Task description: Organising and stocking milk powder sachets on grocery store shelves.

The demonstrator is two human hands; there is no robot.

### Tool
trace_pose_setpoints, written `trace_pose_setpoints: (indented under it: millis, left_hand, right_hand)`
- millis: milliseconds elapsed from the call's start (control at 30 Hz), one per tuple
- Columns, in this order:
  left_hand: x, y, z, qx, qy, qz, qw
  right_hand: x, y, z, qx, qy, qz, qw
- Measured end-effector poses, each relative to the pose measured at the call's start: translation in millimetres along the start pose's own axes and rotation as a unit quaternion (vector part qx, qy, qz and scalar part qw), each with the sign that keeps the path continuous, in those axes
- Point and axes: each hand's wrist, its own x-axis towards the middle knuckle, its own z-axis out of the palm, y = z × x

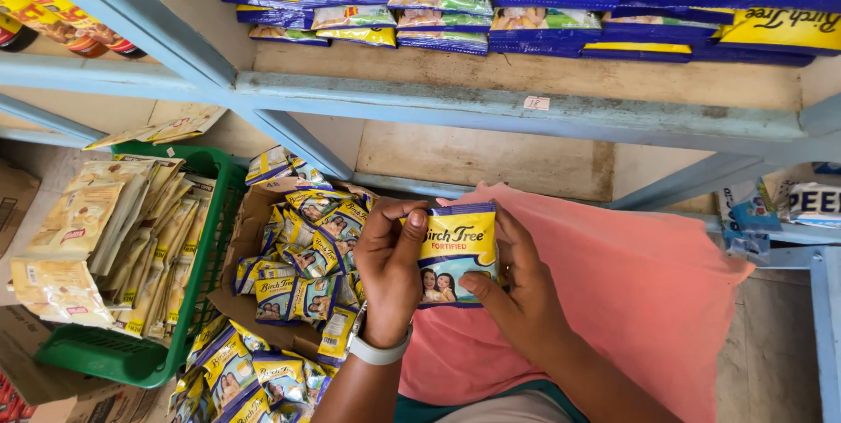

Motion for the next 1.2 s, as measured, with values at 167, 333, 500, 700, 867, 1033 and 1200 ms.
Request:
trace_pose_setpoints:
  millis: [167, 333, 500, 700, 867, 1033, 1200]
  left_hand:
    - [2, -20, 3, 0.019, -0.003, 0.018, 1.000]
    - [12, -38, 2, 0.007, 0.025, -0.085, 0.996]
    - [19, 55, 32, 0.331, -0.120, 0.312, 0.882]
    - [45, 114, 66, 0.423, -0.292, 0.587, 0.625]
    - [94, 150, 114, 0.359, -0.224, 0.710, 0.563]
    - [137, 148, 205, 0.310, -0.160, 0.651, 0.675]
    - [156, 123, 288, 0.331, -0.146, 0.632, 0.685]
  right_hand:
    - [-13, 7, -4, -0.032, 0.039, 0.008, 0.999]
    - [-26, 17, -12, -0.087, 0.051, -0.044, 0.994]
    - [-16, 15, -37, 0.049, 0.138, -0.016, 0.989]
    - [-2, -67, -76, 0.254, 0.207, -0.005, 0.945]
    - [20, -113, -102, 0.360, 0.122, -0.162, 0.911]
    - [93, -74, -152, 0.033, 0.328, -0.313, 0.891]
    - [112, -48, -167, 0.054, 0.382, -0.283, 0.878]
